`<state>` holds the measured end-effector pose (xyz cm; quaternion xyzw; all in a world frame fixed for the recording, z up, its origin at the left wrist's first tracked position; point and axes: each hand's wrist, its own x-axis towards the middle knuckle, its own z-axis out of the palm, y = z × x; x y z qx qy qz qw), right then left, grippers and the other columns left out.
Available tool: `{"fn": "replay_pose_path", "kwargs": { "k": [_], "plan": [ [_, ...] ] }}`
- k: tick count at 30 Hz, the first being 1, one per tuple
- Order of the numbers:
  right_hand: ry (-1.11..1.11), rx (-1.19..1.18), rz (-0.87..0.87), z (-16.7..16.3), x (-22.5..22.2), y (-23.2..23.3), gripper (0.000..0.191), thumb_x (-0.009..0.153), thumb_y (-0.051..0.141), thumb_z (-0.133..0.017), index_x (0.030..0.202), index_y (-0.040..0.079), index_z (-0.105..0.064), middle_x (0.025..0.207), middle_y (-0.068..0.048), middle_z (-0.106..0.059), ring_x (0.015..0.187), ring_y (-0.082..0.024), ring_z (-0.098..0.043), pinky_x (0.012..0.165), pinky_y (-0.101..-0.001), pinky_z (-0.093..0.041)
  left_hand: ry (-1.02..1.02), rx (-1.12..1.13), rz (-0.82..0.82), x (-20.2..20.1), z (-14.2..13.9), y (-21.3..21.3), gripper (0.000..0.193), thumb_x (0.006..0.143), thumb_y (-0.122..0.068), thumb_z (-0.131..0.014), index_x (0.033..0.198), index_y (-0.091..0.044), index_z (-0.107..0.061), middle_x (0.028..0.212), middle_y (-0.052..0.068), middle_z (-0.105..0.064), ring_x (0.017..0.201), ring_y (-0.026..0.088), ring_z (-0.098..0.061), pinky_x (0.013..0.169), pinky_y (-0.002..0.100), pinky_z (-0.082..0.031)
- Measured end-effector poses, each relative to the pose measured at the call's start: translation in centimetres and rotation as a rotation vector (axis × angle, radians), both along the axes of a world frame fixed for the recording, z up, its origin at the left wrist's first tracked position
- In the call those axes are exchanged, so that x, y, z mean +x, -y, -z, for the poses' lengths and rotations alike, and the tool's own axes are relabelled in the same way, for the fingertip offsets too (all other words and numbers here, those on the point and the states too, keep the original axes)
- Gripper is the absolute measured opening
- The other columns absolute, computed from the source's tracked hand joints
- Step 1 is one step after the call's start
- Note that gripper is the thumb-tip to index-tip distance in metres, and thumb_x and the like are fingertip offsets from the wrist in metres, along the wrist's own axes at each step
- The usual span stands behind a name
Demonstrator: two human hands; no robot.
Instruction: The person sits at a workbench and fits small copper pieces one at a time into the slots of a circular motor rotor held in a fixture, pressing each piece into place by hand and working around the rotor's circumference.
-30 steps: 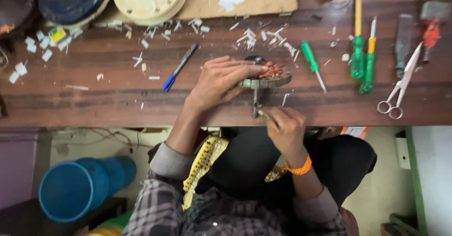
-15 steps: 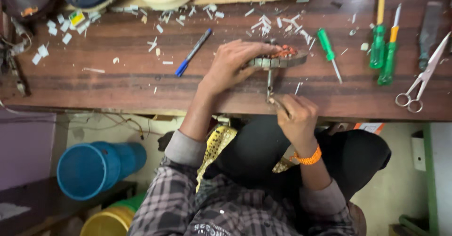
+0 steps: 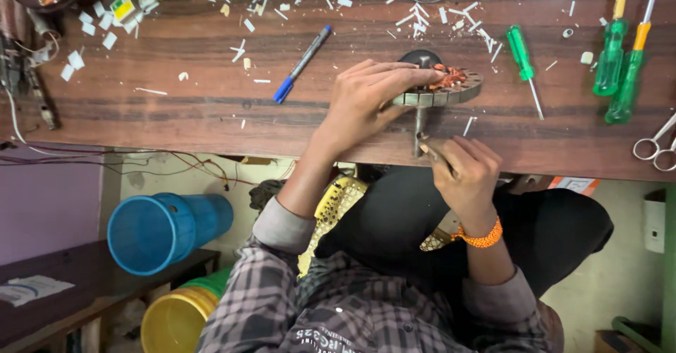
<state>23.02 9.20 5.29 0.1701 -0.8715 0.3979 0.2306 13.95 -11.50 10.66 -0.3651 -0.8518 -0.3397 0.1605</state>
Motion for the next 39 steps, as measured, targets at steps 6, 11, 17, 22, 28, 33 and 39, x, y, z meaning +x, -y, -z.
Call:
{"fn": "replay_pose_path", "kwargs": {
  "k": [6,11,17,22,28,33,39],
  "plan": [
    [0.005,0.026,0.034,0.7,0.0,-0.3,0.014,0.082,-0.003,-0.07,0.092,0.006,-0.074,0.081,-0.012,-0.067,0.07,-0.033,-0.062,0.064,-0.0426,-0.049,0.046,-0.048,0.175,-2.9,-0.8,1.0,0.052,0.083,-0.006,-0.073,0.133,-0.019,-0.069,0.125,0.001,-0.074,0.117,0.022,-0.071,0.101,0.039,-0.055],
    [0.025,0.031,0.073,1.0,-0.3,-0.1,0.009,0.081,-0.004,-0.069,0.088,0.002,-0.067,0.084,-0.015,-0.069,0.072,-0.035,-0.063,0.066,-0.0436,-0.049,0.108,0.051,0.247,-3.1,-1.6,1.3,0.049,0.084,-0.008,-0.077,0.132,-0.016,-0.066,0.124,0.002,-0.074,0.111,0.024,-0.071,0.097,0.04,-0.054],
    [0.055,-0.11,0.037,0.9,0.1,-1.3,0.01,0.091,0.001,-0.074,0.1,0.005,-0.073,0.092,-0.012,-0.072,0.076,-0.023,-0.069,0.068,-0.034,-0.053,0.126,0.181,0.064,-0.5,-0.7,-0.1,0.054,0.089,-0.014,-0.078,0.139,-0.011,-0.058,0.12,0.001,-0.073,0.105,0.024,-0.072,0.093,0.039,-0.055],
    [0.344,-0.287,0.244,0.0,0.9,-4.0,0.011,0.094,-0.002,-0.08,0.104,0.0,-0.077,0.078,-0.003,-0.065,0.066,-0.006,-0.045,0.06,-0.0257,-0.035,-0.061,0.139,0.038,0.1,0.5,-0.2,0.04,0.092,-0.022,-0.078,0.126,-0.012,-0.062,0.12,0.004,-0.07,0.11,0.027,-0.07,0.093,0.039,-0.055],
    [0.361,-0.401,0.106,-4.6,0.5,-4.0,0.011,0.097,-0.005,-0.072,0.107,-0.002,-0.072,0.095,0.003,-0.073,0.086,0.0,-0.06,0.074,-0.0176,-0.048,-0.061,0.129,0.053,0.1,0.6,-0.1,0.037,0.093,-0.02,-0.075,0.127,-0.013,-0.063,0.126,0.003,-0.07,0.115,0.026,-0.07,0.097,0.04,-0.056],
    [0.198,-0.152,0.012,-9.2,-2.1,-1.9,0.009,0.1,-0.004,-0.074,0.109,-0.001,-0.072,0.091,-0.004,-0.073,0.082,-0.003,-0.063,0.073,-0.0212,-0.049,-0.072,0.136,0.047,0.2,0.6,-0.2,0.039,0.093,-0.02,-0.076,0.129,-0.012,-0.063,0.126,0.005,-0.07,0.113,0.027,-0.07,0.097,0.04,-0.055],
    [0.123,0.026,-0.017,-10.7,-5.8,-1.0,0.009,0.099,0.002,-0.078,0.107,0.003,-0.074,0.085,-0.007,-0.073,0.07,-0.007,-0.065,0.062,-0.0246,-0.047,-0.075,0.149,0.056,0.3,0.8,-0.1,0.039,0.093,-0.018,-0.075,0.129,-0.011,-0.062,0.125,0.005,-0.07,0.114,0.028,-0.07,0.099,0.04,-0.055]
  ]
}}
